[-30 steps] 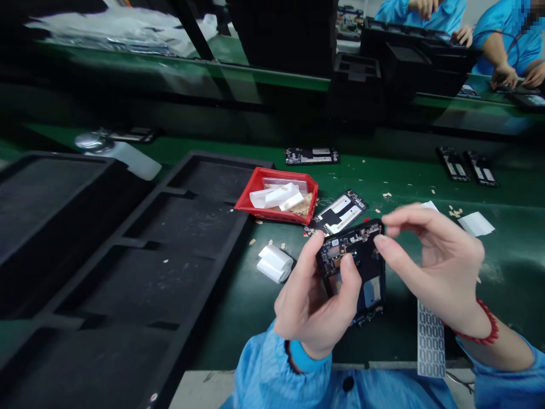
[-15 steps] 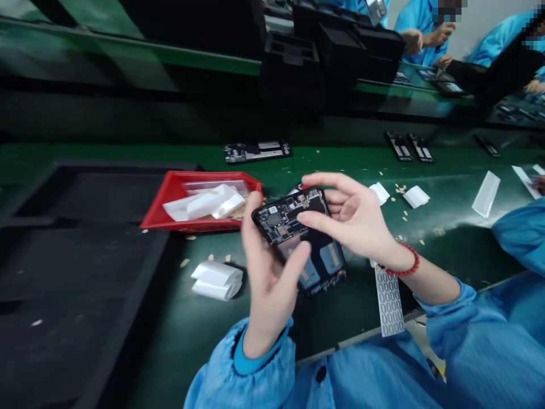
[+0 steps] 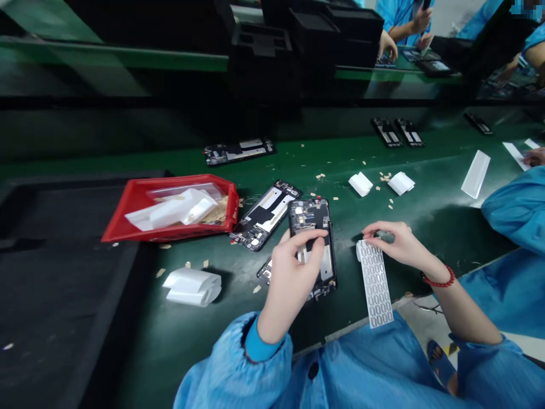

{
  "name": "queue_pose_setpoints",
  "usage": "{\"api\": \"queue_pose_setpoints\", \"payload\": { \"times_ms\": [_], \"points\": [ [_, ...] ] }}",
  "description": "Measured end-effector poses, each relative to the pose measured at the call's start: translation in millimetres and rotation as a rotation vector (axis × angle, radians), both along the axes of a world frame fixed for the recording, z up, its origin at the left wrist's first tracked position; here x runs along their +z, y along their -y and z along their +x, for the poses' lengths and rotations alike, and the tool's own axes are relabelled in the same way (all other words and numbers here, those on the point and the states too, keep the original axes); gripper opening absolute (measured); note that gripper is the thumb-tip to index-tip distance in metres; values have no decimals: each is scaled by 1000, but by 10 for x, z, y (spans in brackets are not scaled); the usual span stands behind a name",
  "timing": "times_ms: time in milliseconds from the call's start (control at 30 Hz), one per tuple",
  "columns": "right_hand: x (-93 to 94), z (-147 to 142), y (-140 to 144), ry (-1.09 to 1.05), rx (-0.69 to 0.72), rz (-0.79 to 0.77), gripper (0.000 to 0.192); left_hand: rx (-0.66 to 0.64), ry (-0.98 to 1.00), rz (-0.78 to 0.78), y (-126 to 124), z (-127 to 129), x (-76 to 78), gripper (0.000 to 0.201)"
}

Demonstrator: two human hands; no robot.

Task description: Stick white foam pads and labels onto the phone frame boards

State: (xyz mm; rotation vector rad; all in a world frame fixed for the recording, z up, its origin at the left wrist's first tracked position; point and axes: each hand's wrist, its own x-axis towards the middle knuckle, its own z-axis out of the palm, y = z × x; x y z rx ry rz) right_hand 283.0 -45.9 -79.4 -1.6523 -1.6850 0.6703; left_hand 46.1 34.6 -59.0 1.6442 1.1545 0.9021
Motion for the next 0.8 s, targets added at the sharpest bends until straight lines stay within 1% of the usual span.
{"api": "queue_pose_setpoints", "payload": {
  "times_ms": [67, 167, 200, 267, 333, 400, 533, 667, 800],
  "points": [
    [58, -15, 2, -14, -3, 41, 10, -85, -48, -13, 47, 137, -29, 21],
    [160, -37, 26, -27, 7, 118, 6, -212, -92, -5, 133, 280, -51, 28],
    [186, -50, 38, -28, 17, 144, 5, -243, -84, 13, 158, 306, -55, 27],
    [223, -84, 59, -32, 34, 189, 4, -279, -43, 67, 192, 331, -59, 16],
    [251, -121, 66, -24, 51, 226, 5, -279, 9, 121, 206, 332, -66, 13],
    [279, -149, 61, 22, 87, 274, 10, -265, 35, 159, 206, 324, -79, 14],
    [338, -158, 37, 211, 176, 363, 14, -254, 17, 226, 200, 318, -121, 12],
    [384, -143, 15, 371, 223, 376, 14, -258, -1, 292, 213, 328, -148, 13],
    [415, -155, 0, 542, 253, 447, 16, -269, 12, 336, 222, 333, -136, 15]
  ]
}}
